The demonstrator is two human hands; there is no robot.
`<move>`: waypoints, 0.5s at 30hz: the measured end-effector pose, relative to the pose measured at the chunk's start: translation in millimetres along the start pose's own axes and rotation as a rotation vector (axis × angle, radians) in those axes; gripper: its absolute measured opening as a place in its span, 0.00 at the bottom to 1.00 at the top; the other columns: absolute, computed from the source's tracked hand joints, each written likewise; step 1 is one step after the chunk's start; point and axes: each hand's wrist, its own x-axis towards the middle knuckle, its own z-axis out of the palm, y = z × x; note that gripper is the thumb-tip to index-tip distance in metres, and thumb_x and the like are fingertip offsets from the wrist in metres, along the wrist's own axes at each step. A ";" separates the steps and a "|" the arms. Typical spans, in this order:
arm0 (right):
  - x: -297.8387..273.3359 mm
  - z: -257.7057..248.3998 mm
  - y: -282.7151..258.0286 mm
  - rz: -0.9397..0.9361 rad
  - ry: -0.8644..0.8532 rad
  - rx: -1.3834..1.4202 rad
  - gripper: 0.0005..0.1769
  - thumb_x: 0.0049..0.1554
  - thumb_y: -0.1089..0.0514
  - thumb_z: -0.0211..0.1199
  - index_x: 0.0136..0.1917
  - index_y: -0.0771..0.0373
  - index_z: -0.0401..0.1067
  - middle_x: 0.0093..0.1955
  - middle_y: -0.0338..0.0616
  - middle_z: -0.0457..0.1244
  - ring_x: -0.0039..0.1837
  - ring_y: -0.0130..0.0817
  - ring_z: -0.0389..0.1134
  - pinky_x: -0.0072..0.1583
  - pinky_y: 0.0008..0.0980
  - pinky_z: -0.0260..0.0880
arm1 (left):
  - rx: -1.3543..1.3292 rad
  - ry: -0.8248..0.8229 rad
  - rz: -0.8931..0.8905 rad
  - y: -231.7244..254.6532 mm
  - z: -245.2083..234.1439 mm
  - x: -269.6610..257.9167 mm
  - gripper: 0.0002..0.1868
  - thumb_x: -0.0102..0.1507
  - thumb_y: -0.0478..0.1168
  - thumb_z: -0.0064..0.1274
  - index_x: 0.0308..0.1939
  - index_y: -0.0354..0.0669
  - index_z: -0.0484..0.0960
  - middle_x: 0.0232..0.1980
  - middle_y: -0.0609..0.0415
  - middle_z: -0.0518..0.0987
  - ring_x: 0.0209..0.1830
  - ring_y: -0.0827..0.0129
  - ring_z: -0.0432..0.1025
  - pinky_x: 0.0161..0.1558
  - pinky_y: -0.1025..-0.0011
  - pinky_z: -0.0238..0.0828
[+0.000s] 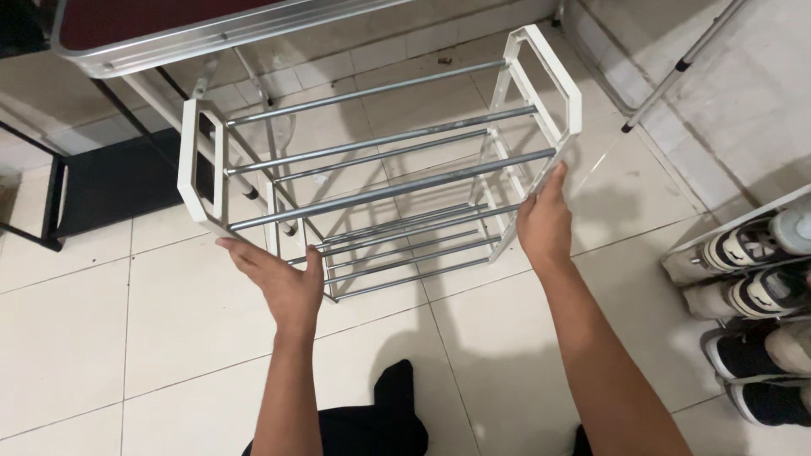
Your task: The person assembles a metal shoe rack by inserting horizontal bars into the side frames. They then place several pairs of shoes onto the completed rack.
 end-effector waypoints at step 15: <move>-21.7 16.7 -3.5 -0.365 0.068 -0.253 0.47 0.62 0.62 0.58 0.86 0.57 0.37 0.79 0.79 0.37 0.69 0.76 0.61 0.62 0.50 0.73 | 0.318 -0.131 -0.008 10.3 -10.7 -5.4 0.64 0.58 0.44 0.64 0.74 0.17 0.27 0.76 0.15 0.25 0.74 0.25 0.53 0.67 0.60 0.66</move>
